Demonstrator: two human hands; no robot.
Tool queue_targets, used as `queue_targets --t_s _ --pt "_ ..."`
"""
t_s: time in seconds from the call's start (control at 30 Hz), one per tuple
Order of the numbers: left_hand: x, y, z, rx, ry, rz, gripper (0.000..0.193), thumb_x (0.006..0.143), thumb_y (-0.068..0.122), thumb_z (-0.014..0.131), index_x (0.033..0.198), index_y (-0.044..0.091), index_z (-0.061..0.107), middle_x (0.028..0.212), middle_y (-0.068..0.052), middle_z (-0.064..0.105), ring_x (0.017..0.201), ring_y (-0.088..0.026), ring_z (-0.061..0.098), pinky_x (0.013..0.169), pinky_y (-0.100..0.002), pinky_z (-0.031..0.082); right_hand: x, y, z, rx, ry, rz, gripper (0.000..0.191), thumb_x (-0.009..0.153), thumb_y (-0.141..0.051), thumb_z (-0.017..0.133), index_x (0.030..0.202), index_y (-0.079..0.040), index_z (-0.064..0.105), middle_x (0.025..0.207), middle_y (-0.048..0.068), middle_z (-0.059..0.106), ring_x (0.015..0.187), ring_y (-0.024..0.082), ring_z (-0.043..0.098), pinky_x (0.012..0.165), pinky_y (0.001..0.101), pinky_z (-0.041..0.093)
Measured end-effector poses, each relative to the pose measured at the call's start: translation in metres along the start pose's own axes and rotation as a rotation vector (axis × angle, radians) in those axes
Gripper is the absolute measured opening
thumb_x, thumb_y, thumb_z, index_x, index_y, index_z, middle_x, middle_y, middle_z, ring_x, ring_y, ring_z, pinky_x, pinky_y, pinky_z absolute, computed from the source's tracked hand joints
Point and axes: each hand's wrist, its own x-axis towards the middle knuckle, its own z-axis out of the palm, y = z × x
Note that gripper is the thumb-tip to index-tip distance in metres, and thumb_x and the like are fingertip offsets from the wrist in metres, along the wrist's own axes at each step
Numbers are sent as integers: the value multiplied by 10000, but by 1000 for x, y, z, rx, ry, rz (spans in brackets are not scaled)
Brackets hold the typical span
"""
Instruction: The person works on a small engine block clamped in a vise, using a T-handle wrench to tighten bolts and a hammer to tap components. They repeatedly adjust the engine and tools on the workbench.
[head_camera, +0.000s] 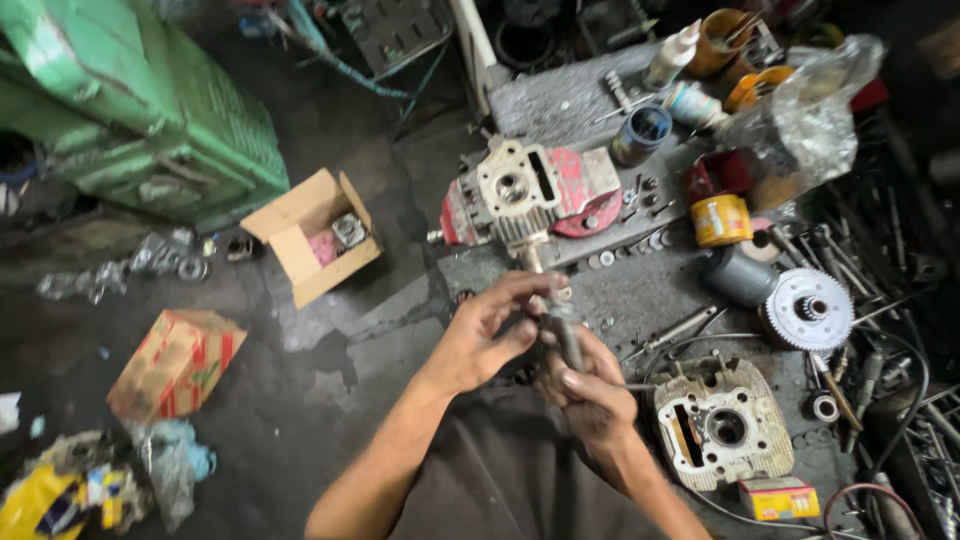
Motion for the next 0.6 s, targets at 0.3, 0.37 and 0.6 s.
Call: queue_targets --t_s 0.3,0.37,0.6 --pt "24 24 -21 -175 196 298 703 1123 609 369 1503 40 527 1414 -181 648 1348 -293 587 1168 -434 432 29 -76 -14 268 -190 -710 398 1021 -234 560 1356 -19 562 564 -65 347 458 78 318 410 271 273" --pt "35 28 -13 -217 325 447 694 1119 620 331 1500 65 502 1476 -185 605 1414 -296 529 1231 -443 374 47 -65 0 201 -222 -708 427 1007 -230 563 1391 -45 553 571 -45 385 445 98 362 385 287 338" --pt "56 21 -19 85 172 426 641 1121 575 329 1482 58 438 1593 -153 461 1511 -261 431 1280 -421 297 81 -45 59 -106 -8 -471 521 938 -239 683 1371 10 538 658 -20 432 538 169 435 547 330 401"
